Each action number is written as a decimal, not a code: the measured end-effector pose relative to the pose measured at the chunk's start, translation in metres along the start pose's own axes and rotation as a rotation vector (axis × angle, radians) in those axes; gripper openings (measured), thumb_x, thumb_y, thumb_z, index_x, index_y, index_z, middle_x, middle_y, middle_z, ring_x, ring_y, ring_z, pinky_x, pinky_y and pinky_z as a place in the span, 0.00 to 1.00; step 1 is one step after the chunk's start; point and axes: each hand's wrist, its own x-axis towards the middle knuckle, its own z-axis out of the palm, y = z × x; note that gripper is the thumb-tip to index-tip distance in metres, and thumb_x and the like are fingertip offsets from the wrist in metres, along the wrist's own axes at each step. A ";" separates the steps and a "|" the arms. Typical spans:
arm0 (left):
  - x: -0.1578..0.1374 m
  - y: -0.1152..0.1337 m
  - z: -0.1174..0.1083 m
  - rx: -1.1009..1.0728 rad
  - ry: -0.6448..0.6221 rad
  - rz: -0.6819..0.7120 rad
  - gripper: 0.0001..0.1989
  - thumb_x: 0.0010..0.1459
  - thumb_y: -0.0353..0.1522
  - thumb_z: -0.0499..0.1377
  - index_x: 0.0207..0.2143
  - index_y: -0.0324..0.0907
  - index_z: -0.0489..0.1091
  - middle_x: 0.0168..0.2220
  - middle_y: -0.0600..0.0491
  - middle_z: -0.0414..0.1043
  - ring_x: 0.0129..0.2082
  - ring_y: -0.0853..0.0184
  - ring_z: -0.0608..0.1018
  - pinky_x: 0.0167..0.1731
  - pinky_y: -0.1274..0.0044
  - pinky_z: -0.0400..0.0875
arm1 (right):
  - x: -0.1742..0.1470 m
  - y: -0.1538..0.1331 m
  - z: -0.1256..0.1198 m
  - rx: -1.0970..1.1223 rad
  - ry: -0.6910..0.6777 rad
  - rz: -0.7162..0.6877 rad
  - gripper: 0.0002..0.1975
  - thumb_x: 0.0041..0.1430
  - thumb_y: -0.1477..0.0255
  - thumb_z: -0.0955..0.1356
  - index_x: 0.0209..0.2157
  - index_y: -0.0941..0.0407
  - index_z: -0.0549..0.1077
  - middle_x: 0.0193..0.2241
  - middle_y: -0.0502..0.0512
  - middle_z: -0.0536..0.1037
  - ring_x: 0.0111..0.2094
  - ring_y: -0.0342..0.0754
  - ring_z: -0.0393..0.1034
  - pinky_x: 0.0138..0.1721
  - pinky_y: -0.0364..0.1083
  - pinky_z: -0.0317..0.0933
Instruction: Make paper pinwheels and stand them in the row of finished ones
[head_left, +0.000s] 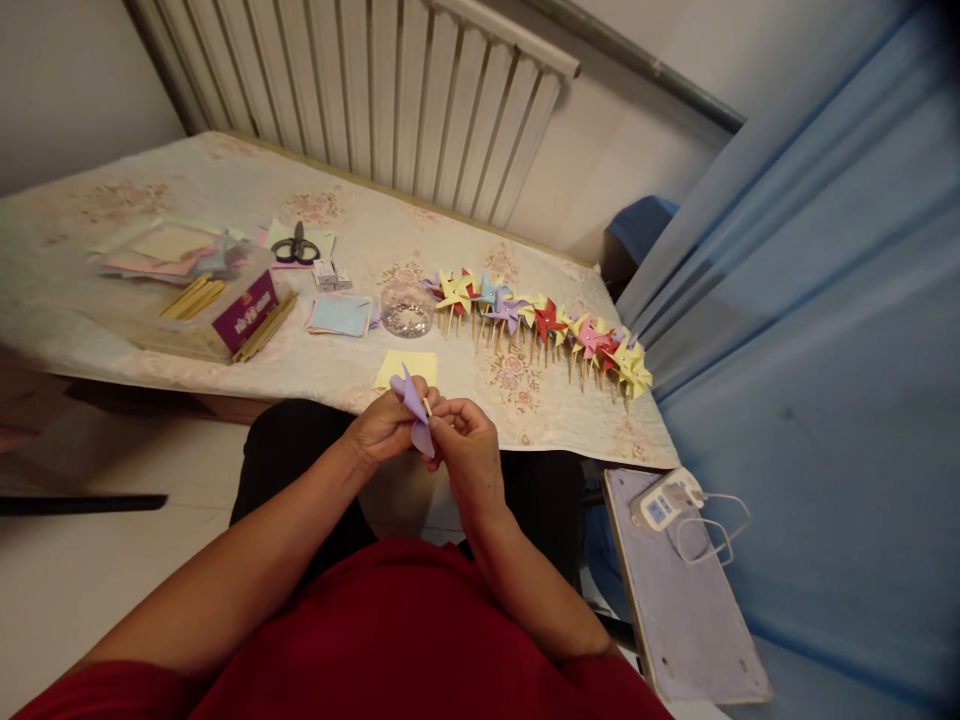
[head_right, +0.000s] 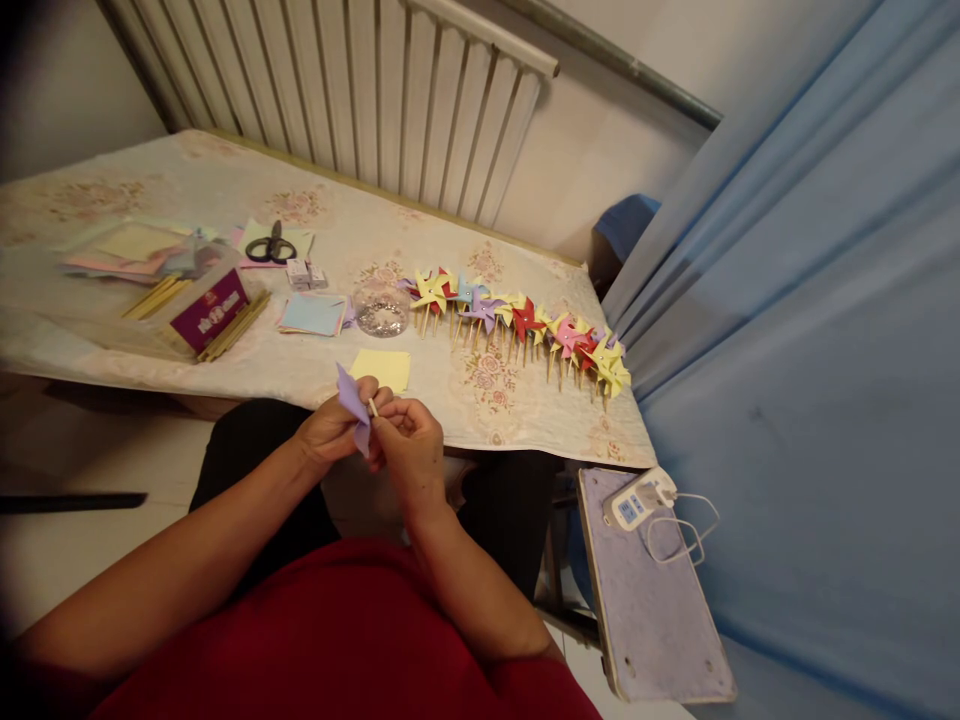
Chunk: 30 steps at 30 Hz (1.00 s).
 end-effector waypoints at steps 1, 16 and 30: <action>0.000 0.000 -0.001 -0.002 -0.004 0.003 0.18 0.40 0.26 0.74 0.21 0.38 0.64 0.22 0.57 0.66 0.21 0.71 0.73 0.21 0.79 0.72 | 0.000 0.000 0.000 0.000 0.000 0.001 0.06 0.49 0.70 0.70 0.29 0.54 0.69 0.15 0.41 0.71 0.12 0.38 0.60 0.13 0.37 0.55; 0.000 -0.001 0.000 0.013 0.023 0.027 0.19 0.37 0.27 0.75 0.20 0.38 0.65 0.22 0.57 0.66 0.22 0.72 0.72 0.22 0.80 0.72 | 0.001 0.003 0.000 -0.004 0.026 -0.027 0.07 0.47 0.69 0.72 0.29 0.54 0.70 0.17 0.41 0.71 0.14 0.39 0.62 0.15 0.39 0.58; 0.002 -0.001 -0.002 0.071 0.022 0.069 0.18 0.38 0.28 0.75 0.20 0.39 0.66 0.22 0.57 0.65 0.24 0.71 0.71 0.20 0.81 0.69 | -0.001 0.001 0.002 -0.082 0.076 -0.056 0.07 0.47 0.68 0.70 0.28 0.53 0.69 0.13 0.40 0.68 0.14 0.40 0.61 0.17 0.40 0.55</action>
